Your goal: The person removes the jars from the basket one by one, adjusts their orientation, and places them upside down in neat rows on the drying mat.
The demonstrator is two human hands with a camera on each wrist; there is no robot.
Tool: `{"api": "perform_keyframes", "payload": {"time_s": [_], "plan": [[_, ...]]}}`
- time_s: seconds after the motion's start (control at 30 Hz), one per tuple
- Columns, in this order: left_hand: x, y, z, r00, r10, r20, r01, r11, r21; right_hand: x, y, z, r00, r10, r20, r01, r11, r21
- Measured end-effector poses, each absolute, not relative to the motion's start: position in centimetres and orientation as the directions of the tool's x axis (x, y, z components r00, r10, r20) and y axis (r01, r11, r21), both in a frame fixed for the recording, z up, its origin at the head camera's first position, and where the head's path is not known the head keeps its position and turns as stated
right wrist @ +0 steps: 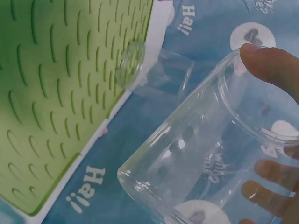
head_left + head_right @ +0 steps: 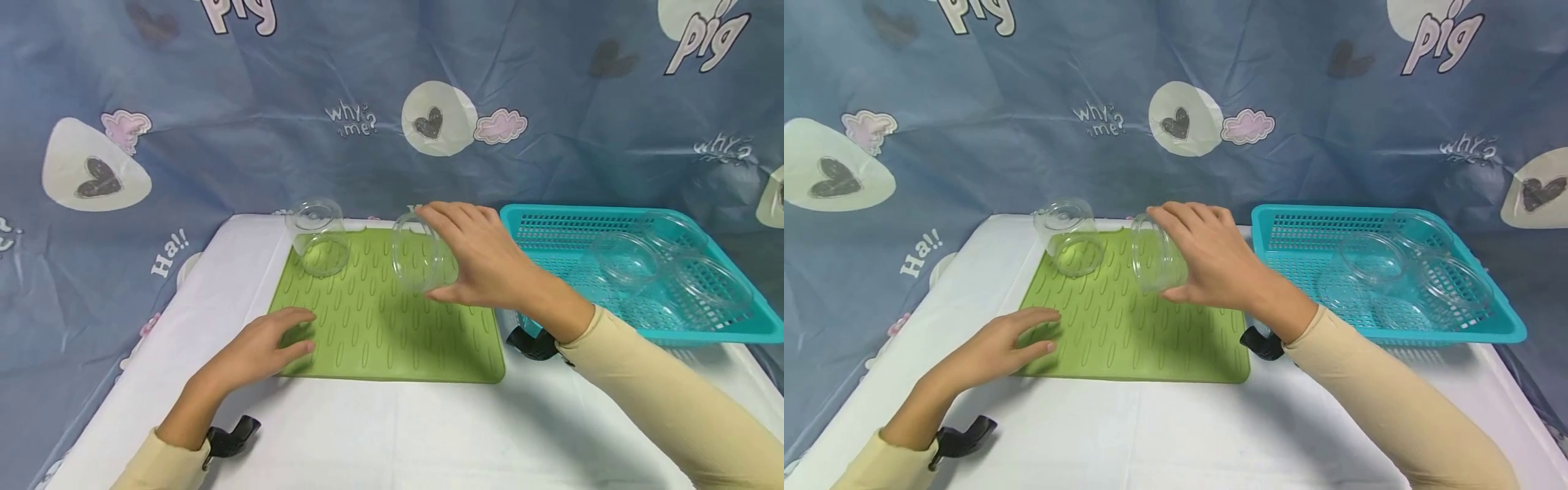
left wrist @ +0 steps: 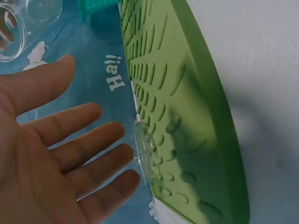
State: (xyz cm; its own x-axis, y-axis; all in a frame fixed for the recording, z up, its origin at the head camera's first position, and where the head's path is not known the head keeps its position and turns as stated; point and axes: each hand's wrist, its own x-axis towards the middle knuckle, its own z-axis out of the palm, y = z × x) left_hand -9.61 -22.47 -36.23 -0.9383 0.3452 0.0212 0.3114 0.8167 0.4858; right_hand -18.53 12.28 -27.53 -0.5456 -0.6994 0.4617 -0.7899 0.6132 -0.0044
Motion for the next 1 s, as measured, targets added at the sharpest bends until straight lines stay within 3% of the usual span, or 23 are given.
{"api": "perform_keyframes", "payload": {"time_s": [0.17,0.4,0.63,1.0], "plan": [[-9.6,-22.4,-36.5,-0.941,0.333,0.052,0.314,0.811,0.493,-18.3,11.7,-27.6,-0.574,-0.700,0.425,-0.773,0.634,0.000],[-10.2,-20.5,-35.9,-0.942,0.299,0.153,0.330,0.736,0.591,-17.7,10.6,-27.9,-0.634,-0.670,0.385,-0.743,0.666,-0.065],[-11.4,-16.3,-34.1,-0.930,0.282,0.234,0.356,0.544,0.760,-17.1,9.3,-29.2,-0.527,-0.700,0.482,-0.786,0.617,0.035],[-12.2,-13.1,-33.0,-0.946,0.283,0.155,0.254,0.354,0.900,-15.6,7.6,-30.2,-0.411,-0.733,0.542,-0.774,0.595,0.218]]}}
